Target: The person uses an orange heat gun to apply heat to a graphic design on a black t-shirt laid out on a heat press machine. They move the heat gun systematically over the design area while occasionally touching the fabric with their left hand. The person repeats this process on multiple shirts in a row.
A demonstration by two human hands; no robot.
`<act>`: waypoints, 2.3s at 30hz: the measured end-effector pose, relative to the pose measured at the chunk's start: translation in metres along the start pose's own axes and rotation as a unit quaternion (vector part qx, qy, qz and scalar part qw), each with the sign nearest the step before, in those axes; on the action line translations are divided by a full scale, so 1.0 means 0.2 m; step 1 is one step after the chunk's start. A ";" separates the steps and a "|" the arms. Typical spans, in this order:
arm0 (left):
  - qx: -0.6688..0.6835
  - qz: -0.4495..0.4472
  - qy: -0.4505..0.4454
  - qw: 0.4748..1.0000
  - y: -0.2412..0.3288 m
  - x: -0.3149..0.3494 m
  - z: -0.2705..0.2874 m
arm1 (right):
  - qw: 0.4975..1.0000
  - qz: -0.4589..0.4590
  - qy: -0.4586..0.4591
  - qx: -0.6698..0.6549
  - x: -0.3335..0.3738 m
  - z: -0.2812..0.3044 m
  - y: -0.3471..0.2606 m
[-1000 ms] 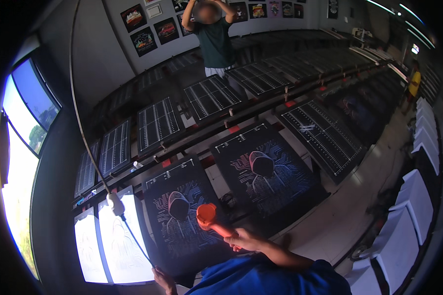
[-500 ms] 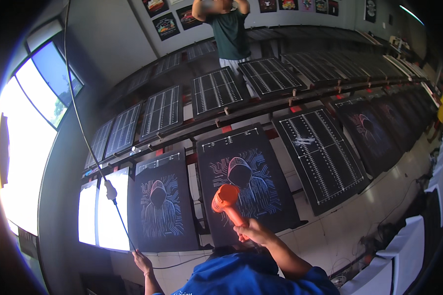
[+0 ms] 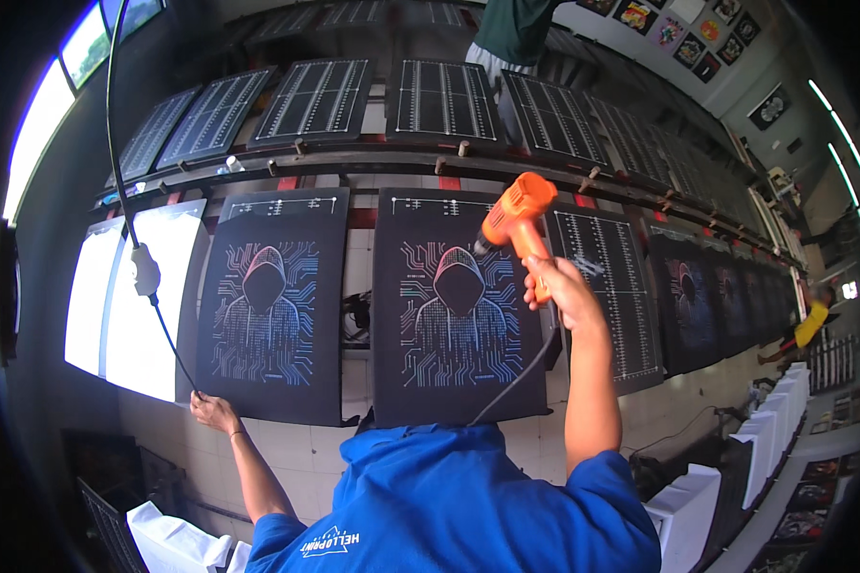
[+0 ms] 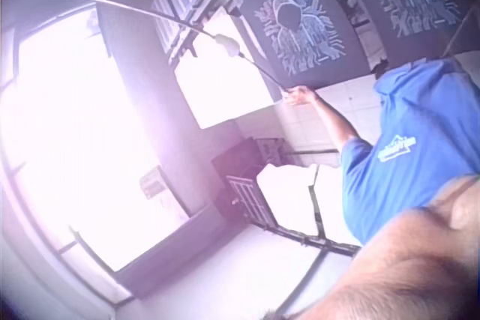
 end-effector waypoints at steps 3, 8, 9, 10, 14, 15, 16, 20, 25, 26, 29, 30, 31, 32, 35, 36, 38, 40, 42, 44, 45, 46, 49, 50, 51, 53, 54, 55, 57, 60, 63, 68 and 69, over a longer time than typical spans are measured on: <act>-0.021 -0.016 0.004 1.000 0.06 -0.01 -0.02 | 1.000 -0.021 0.014 0.008 -0.15 0.05 0.07; -0.033 -0.030 0.015 0.999 0.03 -0.04 -0.10 | 0.996 -0.058 0.060 0.013 -0.40 -0.03 0.29; -0.024 -0.029 0.014 0.999 0.00 -0.02 -0.11 | 0.996 -0.071 0.041 -0.022 -0.42 -0.02 0.31; -0.024 -0.031 0.015 0.999 0.00 -0.02 -0.10 | 0.994 -0.086 0.020 -0.059 -0.43 -0.03 0.32; -0.020 -0.024 0.007 0.999 0.00 -0.02 -0.10 | 0.995 -0.071 0.067 0.008 -0.51 -0.11 0.35; -0.018 -0.018 0.001 1.000 0.00 -0.02 -0.10 | 0.996 -0.074 0.049 -0.021 -0.53 -0.11 0.36; -0.026 -0.027 0.002 0.999 0.00 -0.02 -0.10 | 0.996 -0.074 0.031 -0.049 -0.55 -0.11 0.35; -0.050 -0.046 0.000 0.998 0.00 -0.02 -0.09 | 0.998 -0.060 0.030 0.018 -0.58 -0.16 0.33; -0.061 -0.035 -0.017 0.997 0.03 -0.02 -0.10 | 0.997 -0.067 0.033 0.020 -0.59 -0.15 0.33; -0.055 -0.038 -0.013 0.998 0.04 -0.02 -0.09 | 0.998 -0.064 0.026 0.006 -0.60 -0.14 0.34; -0.040 -0.036 -0.009 0.999 0.06 -0.02 -0.09 | 0.996 -0.065 0.027 -0.045 -0.60 -0.09 0.34; -0.039 -0.028 -0.012 0.999 0.06 -0.03 -0.08 | 0.998 -0.055 0.032 -0.022 -0.60 -0.09 0.35; -0.037 -0.019 -0.017 0.999 0.06 -0.03 -0.08 | 0.998 -0.045 0.039 0.002 -0.59 -0.10 0.35; -0.039 -0.029 -0.008 0.999 0.08 -0.03 -0.08 | 0.998 -0.035 0.046 0.025 -0.59 -0.10 0.36; -0.045 -0.020 -0.027 0.998 0.09 -0.03 -0.07 | 0.998 -0.053 0.032 -0.034 -0.56 -0.06 0.32; -0.034 -0.021 -0.024 0.999 0.09 -0.03 -0.06 | 0.996 -0.061 0.027 -0.062 -0.55 -0.05 0.32; -0.011 -0.019 -0.018 1.000 0.11 -0.03 -0.06 | 0.998 -0.054 0.032 -0.014 -0.57 -0.07 0.37; -0.025 -0.024 -0.020 0.999 0.12 -0.03 -0.07 | 0.999 -0.046 0.021 -0.016 -0.58 -0.08 0.37; -0.030 -0.035 -0.017 0.999 0.12 -0.02 -0.06 | 0.997 -0.048 0.017 -0.053 -0.56 -0.05 0.32; -0.024 -0.054 -0.017 0.998 0.11 -0.01 -0.06 | 0.998 -0.054 0.020 -0.034 -0.58 -0.08 0.35; -0.032 -0.034 -0.029 0.998 0.08 -0.03 -0.06 | 0.999 -0.038 0.008 -0.028 -0.59 -0.10 0.34; -0.043 -0.016 -0.047 0.998 0.06 -0.04 -0.06 | 0.999 -0.028 0.000 -0.023 -0.58 -0.11 0.34; -0.056 -0.031 -0.045 0.997 0.06 -0.02 -0.09 | 0.997 -0.065 -0.007 -0.041 -0.54 -0.06 0.33; -0.059 -0.048 -0.036 0.996 0.08 -0.02 -0.09 | 0.998 -0.061 -0.009 -0.027 -0.53 -0.07 0.35; -0.061 -0.048 -0.034 0.996 0.08 -0.02 -0.09 | 0.998 -0.056 -0.011 -0.013 -0.51 -0.08 0.37; -0.060 -0.032 -0.053 0.996 0.07 -0.03 -0.09 | 0.997 -0.070 -0.023 -0.018 -0.46 -0.09 0.37; -0.060 -0.024 -0.062 0.996 0.07 -0.03 -0.09 | 0.996 -0.092 -0.016 -0.007 -0.42 -0.05 0.36; -0.058 -0.040 -0.047 0.996 0.08 -0.02 -0.08 | 0.995 -0.097 -0.006 -0.015 -0.40 -0.05 0.35; -0.054 -0.073 -0.018 0.996 0.11 0.00 -0.06 | 0.997 -0.080 -0.004 -0.014 -0.38 -0.07 0.35; -0.053 -0.066 -0.027 0.996 0.10 -0.01 -0.07 | 0.995 -0.099 -0.003 0.004 -0.39 -0.05 0.36; -0.107 -0.066 -0.054 0.991 0.03 -0.07 -0.07 | 0.997 -0.062 0.028 -0.028 -0.47 -0.02 0.35; -0.200 -0.134 -0.061 0.969 -0.05 -0.39 0.11 | 0.997 -0.055 0.053 -0.030 -0.55 0.03 0.38; -0.227 -0.022 -0.072 0.971 -0.02 -0.44 0.12 | 0.995 -0.059 0.078 -0.029 -0.54 0.07 0.40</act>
Point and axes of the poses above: each hand's wrist, its own x-axis away from the middle knuckle, its own z-axis out of the back of the hand, y = z × x, the point moved 6 cm from there along -x, towards the middle knuckle, and after that the axes turned 14 degrees about x, right-handed, at the moved point
